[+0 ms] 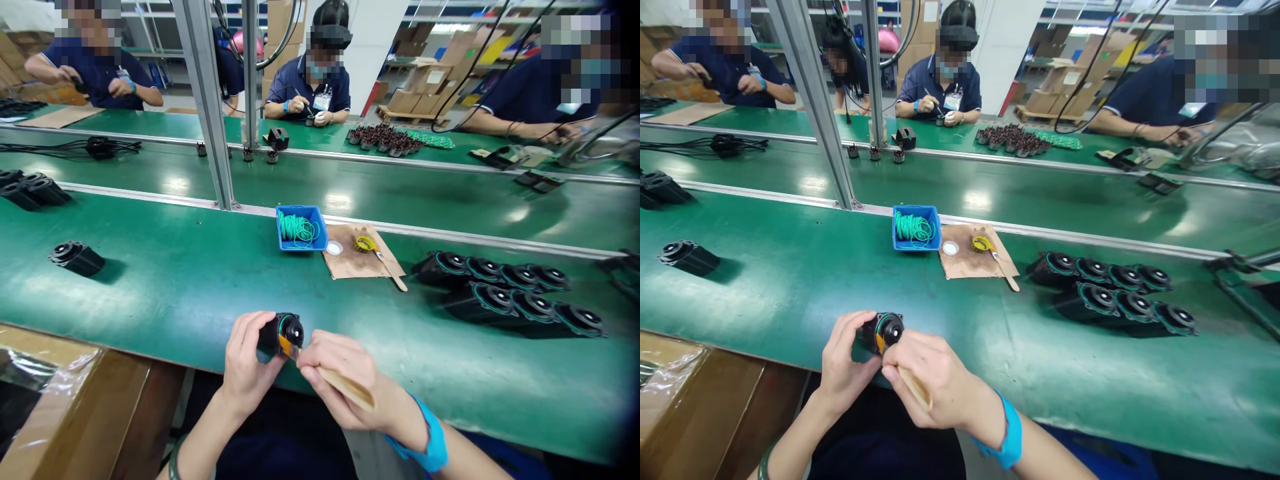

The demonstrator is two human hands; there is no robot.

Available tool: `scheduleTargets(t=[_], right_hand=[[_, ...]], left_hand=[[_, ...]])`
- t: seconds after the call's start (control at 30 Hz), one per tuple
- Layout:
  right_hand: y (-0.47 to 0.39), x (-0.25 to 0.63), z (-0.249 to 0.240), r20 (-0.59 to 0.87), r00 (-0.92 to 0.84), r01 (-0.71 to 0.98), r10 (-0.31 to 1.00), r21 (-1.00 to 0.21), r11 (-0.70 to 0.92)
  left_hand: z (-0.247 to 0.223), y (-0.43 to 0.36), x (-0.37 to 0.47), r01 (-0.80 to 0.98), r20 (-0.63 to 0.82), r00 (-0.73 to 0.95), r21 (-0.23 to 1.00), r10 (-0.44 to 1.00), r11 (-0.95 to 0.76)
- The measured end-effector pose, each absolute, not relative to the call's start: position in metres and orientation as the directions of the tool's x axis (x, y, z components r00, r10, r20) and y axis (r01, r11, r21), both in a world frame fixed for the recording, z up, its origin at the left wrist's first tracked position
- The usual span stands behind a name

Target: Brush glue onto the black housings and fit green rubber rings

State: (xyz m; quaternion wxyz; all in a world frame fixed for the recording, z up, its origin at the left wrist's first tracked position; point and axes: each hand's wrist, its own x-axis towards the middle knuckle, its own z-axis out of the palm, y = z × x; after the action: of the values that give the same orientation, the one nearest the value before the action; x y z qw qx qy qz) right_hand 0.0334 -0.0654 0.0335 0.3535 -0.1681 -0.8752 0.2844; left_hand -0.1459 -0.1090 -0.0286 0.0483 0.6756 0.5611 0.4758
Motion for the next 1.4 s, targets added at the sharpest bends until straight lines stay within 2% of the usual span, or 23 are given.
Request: scheduleTargets(t=[0.13,0.3,0.37,0.43,0.53,0.6,0.7,0.77,0.87,1.0,1.07,1.17,1.27,1.4], right_hand=[[-0.062,0.037,0.036,0.510,-0.772,0.069,0.380,-0.526,0.847],[-0.049,0.049,0.042,0.483,-0.803,0.062,0.349,-0.515,0.855],[-0.044,0.059,0.040,0.528,-0.738,0.050,0.419,-0.578,0.815],[-0.040,0.070,0.035,0.561,-0.609,0.046,0.561,-0.681,0.731],[-0.040,0.080,0.025,0.517,-0.418,0.082,0.747,-0.797,0.598],[-0.042,0.080,0.021,0.456,-0.376,0.149,0.807,-0.829,0.538],[-0.045,0.076,0.021,0.374,-0.422,0.218,0.826,-0.842,0.493],[-0.045,0.075,0.022,0.340,-0.488,0.215,0.804,-0.846,0.489],[-0.042,0.075,0.026,0.270,-0.612,0.187,0.743,-0.864,0.468],[-0.034,0.068,0.029,0.233,-0.721,0.198,0.652,-0.833,0.516],[-0.032,0.061,0.028,0.274,-0.746,0.196,0.608,-0.781,0.593],[-0.034,0.051,0.020,0.325,-0.770,0.205,0.550,-0.690,0.694],[-0.042,0.050,0.012,0.284,-0.765,0.318,0.578,-0.614,0.722],[-0.053,0.073,0.008,0.271,-0.596,0.556,0.756,-0.540,0.632]], left_hand=[[-0.030,-0.109,-0.148,0.654,0.513,-0.159,0.695,0.844,-0.300],[-0.035,-0.110,-0.150,0.489,0.327,-0.247,0.855,0.912,-0.174],[-0.036,-0.110,-0.152,0.396,0.234,-0.257,0.911,0.938,-0.118],[-0.037,-0.109,-0.153,0.306,0.156,-0.248,0.949,0.956,-0.075],[-0.037,-0.107,-0.155,0.203,0.103,-0.185,0.977,0.977,-0.064],[-0.038,-0.105,-0.155,0.141,0.080,-0.103,0.988,0.991,-0.065],[-0.041,-0.104,-0.158,0.072,0.050,0.062,0.996,0.997,-0.054],[-0.043,-0.103,-0.160,0.087,0.063,0.167,0.993,0.984,-0.078],[-0.045,-0.101,-0.162,0.205,0.139,0.243,0.960,0.960,-0.190],[-0.051,-0.098,-0.153,0.426,0.217,0.126,0.870,0.968,-0.250],[-0.057,-0.095,-0.147,0.440,0.243,0.084,0.861,0.966,-0.254],[-0.067,-0.091,-0.143,0.389,0.300,0.112,0.864,0.947,-0.320],[-0.075,-0.088,-0.141,0.371,0.344,0.193,0.841,0.919,-0.393],[-0.084,-0.087,-0.137,0.392,0.413,0.234,0.788,0.880,-0.474]])
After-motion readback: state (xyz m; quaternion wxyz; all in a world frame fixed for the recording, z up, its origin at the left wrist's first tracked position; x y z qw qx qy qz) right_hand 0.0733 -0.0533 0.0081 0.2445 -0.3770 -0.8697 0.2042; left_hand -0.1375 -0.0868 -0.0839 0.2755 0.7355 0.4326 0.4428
